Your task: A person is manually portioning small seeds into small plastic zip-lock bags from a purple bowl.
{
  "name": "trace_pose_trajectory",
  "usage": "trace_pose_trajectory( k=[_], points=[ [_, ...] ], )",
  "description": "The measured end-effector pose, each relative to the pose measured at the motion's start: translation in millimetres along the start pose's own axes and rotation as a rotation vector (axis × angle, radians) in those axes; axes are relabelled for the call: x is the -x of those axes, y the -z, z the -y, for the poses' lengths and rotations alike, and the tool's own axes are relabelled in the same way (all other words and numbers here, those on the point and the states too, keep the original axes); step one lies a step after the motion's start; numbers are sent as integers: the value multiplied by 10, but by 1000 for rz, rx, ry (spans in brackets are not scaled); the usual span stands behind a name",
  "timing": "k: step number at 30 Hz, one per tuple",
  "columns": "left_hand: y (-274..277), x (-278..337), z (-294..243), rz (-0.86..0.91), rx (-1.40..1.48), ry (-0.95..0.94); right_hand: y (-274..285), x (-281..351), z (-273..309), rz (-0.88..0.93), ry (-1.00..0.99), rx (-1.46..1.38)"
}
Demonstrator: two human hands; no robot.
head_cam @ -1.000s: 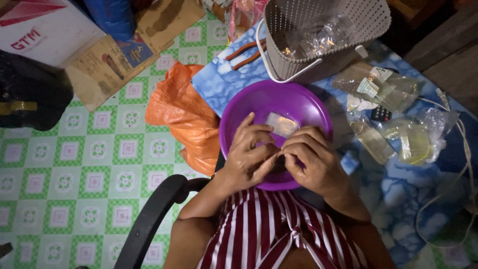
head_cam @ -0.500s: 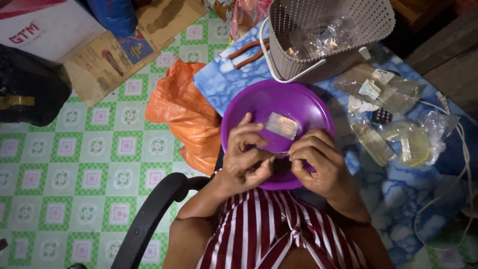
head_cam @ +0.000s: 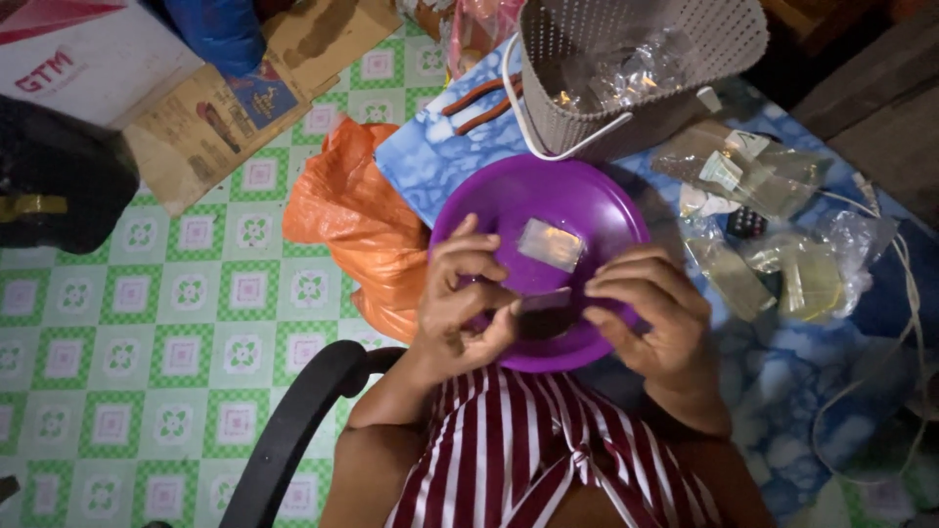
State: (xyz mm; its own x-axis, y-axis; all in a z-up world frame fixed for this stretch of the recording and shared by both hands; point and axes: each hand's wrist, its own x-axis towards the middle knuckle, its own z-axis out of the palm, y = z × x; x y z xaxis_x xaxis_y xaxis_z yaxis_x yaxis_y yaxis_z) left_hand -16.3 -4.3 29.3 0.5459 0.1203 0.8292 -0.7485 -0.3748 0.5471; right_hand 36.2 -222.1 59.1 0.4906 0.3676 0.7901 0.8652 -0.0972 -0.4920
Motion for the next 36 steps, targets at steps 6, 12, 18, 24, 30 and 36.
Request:
trace_pose_trajectory(
  k=[6,12,18,24,30,36],
  points=[
    [-96,13,30,33,36,-4,-110,-77,32,163,-25,-17],
    [-79,56,62,48,23,15,-127,-54,1,168,-2,-19],
    [-54,-7,51,43,-72,22,-135,-67,-12,178,-8,25],
    [-157,134,193,59,-190,-50,-228,-100,-23,193,69,144],
    [-207,142,223,53,-222,-76,-265,-143,-1,190,69,152],
    [-227,161,323,76,-304,-93,-181,-150,-31,226,85,220]
  ],
)
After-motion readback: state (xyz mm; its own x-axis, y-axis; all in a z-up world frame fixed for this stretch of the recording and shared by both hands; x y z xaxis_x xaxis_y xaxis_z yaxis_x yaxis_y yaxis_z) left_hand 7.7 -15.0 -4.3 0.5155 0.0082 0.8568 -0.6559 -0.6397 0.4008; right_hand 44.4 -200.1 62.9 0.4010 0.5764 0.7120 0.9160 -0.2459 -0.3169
